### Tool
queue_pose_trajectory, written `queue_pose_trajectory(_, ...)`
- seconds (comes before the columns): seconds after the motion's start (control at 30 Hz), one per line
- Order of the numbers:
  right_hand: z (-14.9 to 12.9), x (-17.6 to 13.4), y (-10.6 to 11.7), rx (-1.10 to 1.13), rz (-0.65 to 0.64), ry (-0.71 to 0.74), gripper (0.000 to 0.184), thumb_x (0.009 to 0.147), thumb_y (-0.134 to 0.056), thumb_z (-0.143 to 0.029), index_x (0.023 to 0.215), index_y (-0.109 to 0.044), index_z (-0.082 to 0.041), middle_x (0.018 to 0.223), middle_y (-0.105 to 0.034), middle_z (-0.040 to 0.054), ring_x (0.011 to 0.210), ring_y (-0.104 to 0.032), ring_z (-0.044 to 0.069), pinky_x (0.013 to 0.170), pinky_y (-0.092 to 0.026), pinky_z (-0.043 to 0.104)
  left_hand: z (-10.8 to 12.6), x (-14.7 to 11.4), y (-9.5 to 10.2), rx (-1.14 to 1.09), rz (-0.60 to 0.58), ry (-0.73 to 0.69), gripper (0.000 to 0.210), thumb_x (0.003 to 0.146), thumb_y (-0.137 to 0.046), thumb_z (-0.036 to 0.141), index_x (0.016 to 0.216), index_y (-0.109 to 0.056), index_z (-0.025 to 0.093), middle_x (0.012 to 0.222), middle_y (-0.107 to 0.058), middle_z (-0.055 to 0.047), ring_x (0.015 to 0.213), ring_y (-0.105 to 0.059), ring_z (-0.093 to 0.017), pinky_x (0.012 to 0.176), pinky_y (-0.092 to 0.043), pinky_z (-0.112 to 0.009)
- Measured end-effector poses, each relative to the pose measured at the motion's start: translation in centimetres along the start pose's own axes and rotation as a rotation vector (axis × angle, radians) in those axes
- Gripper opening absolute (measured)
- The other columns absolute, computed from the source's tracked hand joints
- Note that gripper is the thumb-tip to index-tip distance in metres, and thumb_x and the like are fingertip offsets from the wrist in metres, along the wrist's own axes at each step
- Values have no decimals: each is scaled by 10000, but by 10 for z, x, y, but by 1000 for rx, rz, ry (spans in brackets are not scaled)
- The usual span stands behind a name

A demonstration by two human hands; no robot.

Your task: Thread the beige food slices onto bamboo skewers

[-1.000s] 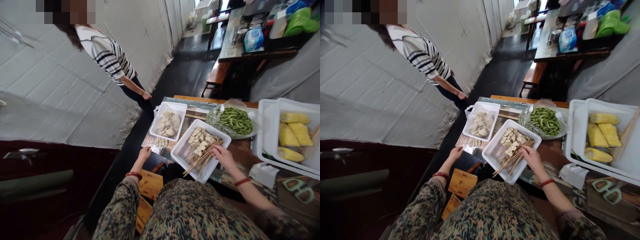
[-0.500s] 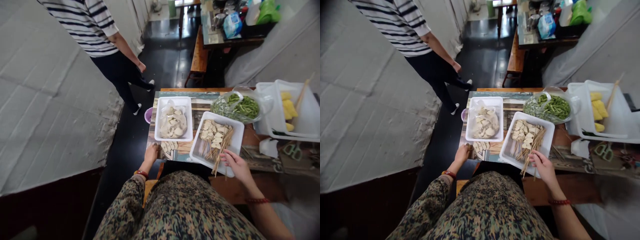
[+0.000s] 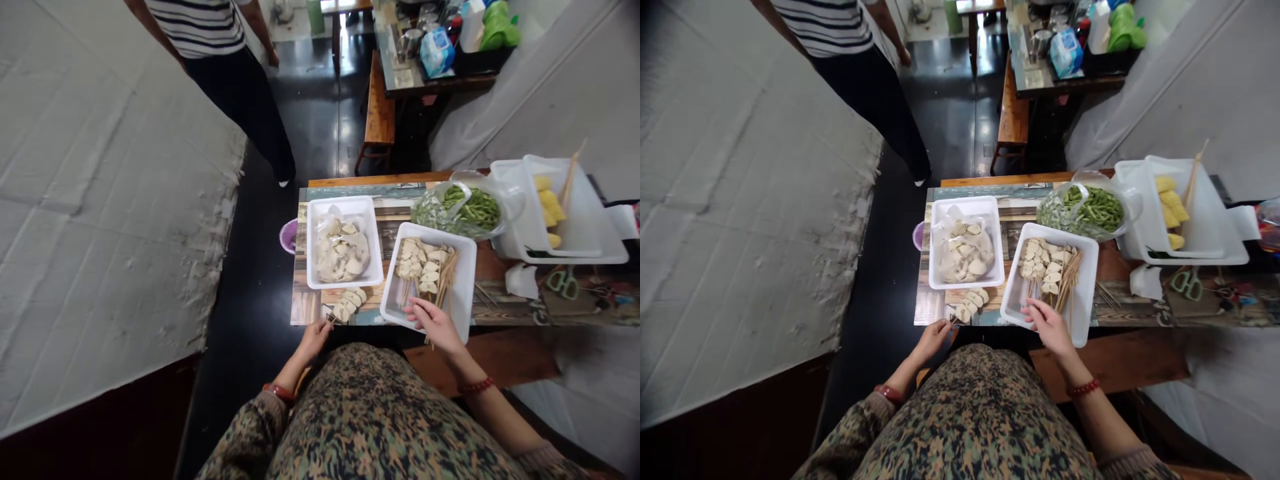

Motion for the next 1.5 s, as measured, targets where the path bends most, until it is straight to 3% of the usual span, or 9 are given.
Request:
queue_pose_trajectory(0.2,-28,-15,-28,-32,-268,76,350,852,-579,-436,1026,-751,-185,922,-783,98,748,-702,206,611,-549,293,43,-36,-14,-84,121,-4,322,822,-482,472,753,-604,182,649,-537,19,645,-491,-153,634,-384,-269)
queue_pose_trajectory(0.5,-40,-27,-9,-191,-522,278,320,905,-501,-335,1016,-763,-188,930,-784,91,850,-714,251,823,-542,392,68,-79,-41,-175,154,113,474,733,-577,652,744,-603,179,520,-407,72,495,-349,-109,498,-269,-239)
queue_pose_trajectory(0.63,-38,-21,9,-135,-507,257,354,915,-479,-349,1032,-756,-163,933,-781,117,819,-727,258,766,-565,388,105,-78,-54,-332,194,78,442,756,-609,622,796,-599,182,541,-418,76,485,-321,-89,485,-240,-225)
queue_pose_trajectory(0.77,-64,-18,13,-94,-505,340,340,916,-494,-350,1033,-762,-177,942,-784,111,823,-727,255,783,-565,393,174,-55,-75,-412,187,-57,375,823,-588,554,863,-593,181,550,-434,81,470,-327,-79,478,-250,-218)
queue_pose_trajectory(1.0,-108,0,28,224,-221,339,402,886,-566,-445,1142,-723,-177,1183,-730,130,1055,-674,285,969,-502,440,276,-19,-122,-547,150,-290,305,865,-571,466,835,-587,163,553,-456,68,493,-378,-86,496,-307,-219)
queue_pose_trajectory(1.13,-111,9,38,371,-126,262,403,835,-641,-451,1122,-725,-182,1192,-728,120,1084,-661,288,995,-487,449,294,-12,-130,-628,156,-312,286,846,-605,442,765,-561,172,577,-485,56,528,-423,-90,540,-344,-221)
queue_pose_trajectory(1.33,-127,12,37,383,-65,293,334,835,-626,-447,996,-728,-172,1035,-769,116,900,-708,260,772,-571,367,295,-7,-127,-615,55,-290,272,804,-662,432,806,-640,160,645,-548,34,588,-475,-101,594,-381,-228)
queue_pose_trajectory(1.43,-136,16,41,326,-2,338,303,848,-608,-446,948,-719,-183,944,-770,95,864,-706,244,778,-559,355,290,-1,-112,-530,-35,-279,259,759,-713,407,821,-693,156,716,-621,0,642,-529,-121,641,-414,-247)
queue_pose_trajectory(1.5,-138,18,41,274,20,368,289,854,-604,-439,948,-715,-190,883,-761,77,827,-701,229,791,-549,352,283,6,-86,-505,10,-268,267,743,-736,399,867,-717,164,772,-663,-19,685,-561,-133,676,-435,-256)
Point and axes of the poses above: each hand's wrist, its own x-axis towards the middle knuckle, its own y-axis out of the back of the hand, z = x × y, the point moved 7 cm from there along x, towards the middle knuckle
